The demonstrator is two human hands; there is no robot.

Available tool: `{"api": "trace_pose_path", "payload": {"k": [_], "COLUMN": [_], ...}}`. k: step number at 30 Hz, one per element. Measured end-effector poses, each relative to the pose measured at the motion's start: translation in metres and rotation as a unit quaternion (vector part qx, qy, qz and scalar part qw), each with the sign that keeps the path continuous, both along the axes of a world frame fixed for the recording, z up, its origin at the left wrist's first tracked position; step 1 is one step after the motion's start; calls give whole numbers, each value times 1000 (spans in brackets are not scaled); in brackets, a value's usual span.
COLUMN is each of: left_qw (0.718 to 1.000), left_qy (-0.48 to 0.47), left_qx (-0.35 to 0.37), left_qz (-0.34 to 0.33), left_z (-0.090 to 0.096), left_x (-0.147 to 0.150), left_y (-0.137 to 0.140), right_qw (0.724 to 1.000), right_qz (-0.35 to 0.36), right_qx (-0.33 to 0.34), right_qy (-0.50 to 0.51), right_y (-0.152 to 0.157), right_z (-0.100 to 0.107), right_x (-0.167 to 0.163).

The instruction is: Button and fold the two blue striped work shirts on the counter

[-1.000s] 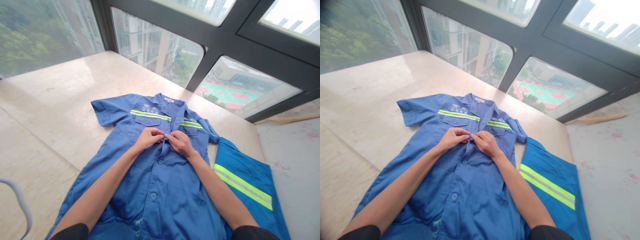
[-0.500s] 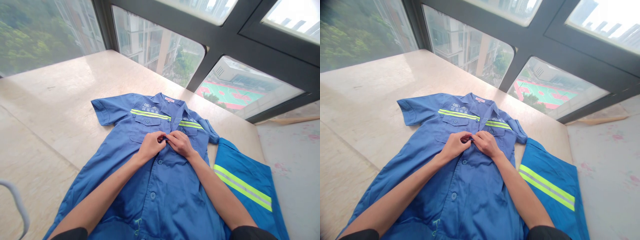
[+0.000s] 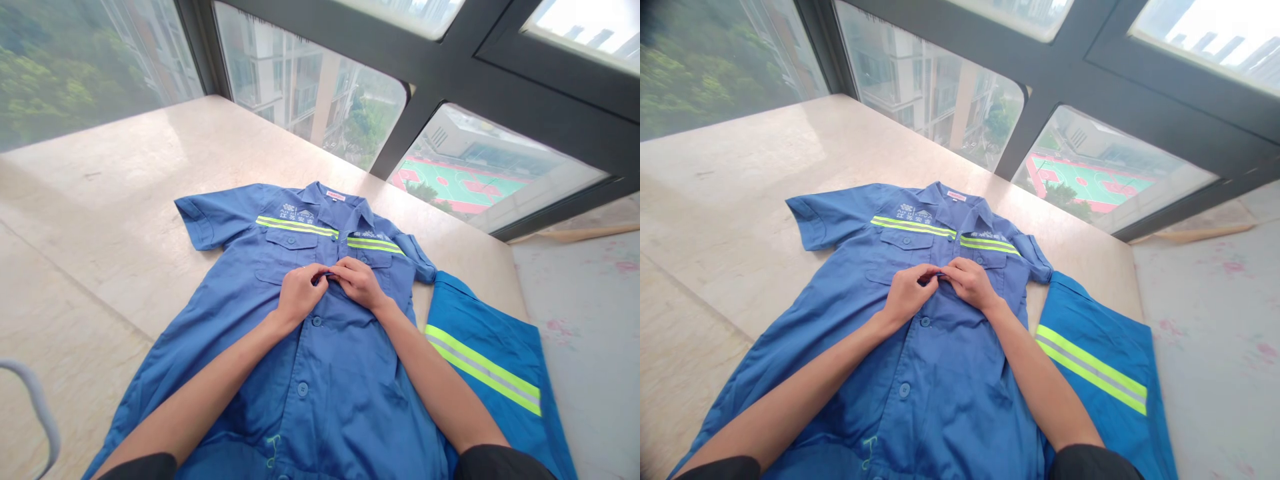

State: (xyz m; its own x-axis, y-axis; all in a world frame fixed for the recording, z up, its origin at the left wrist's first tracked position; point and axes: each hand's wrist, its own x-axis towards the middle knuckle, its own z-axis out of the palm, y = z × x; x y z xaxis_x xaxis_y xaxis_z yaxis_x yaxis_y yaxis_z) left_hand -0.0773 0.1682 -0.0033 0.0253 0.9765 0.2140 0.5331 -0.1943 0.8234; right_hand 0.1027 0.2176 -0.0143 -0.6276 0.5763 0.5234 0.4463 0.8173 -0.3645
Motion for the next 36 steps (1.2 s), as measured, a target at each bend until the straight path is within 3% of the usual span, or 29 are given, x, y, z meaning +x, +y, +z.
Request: {"api": "trace_pose_path", "payload": {"k": [14,30,36], "left_qw": [1000,999,994], "left_qy": [1,-53,-103], "left_qx": [18,-11,-25], "left_qz": [5,-3,-2], "left_z": [-8,-8,-6], "left_x": [0,-1,-1], "left_y": [1,4,4], "right_qw": [991,991,990], "right_qz": [29,0,-43], "right_qx": [-111,-126,-131], "right_qy": [75,46,39], "right_y": [3,1,-2], "right_z": [-1,5,4], "right_x": [0,-4,-8]}}
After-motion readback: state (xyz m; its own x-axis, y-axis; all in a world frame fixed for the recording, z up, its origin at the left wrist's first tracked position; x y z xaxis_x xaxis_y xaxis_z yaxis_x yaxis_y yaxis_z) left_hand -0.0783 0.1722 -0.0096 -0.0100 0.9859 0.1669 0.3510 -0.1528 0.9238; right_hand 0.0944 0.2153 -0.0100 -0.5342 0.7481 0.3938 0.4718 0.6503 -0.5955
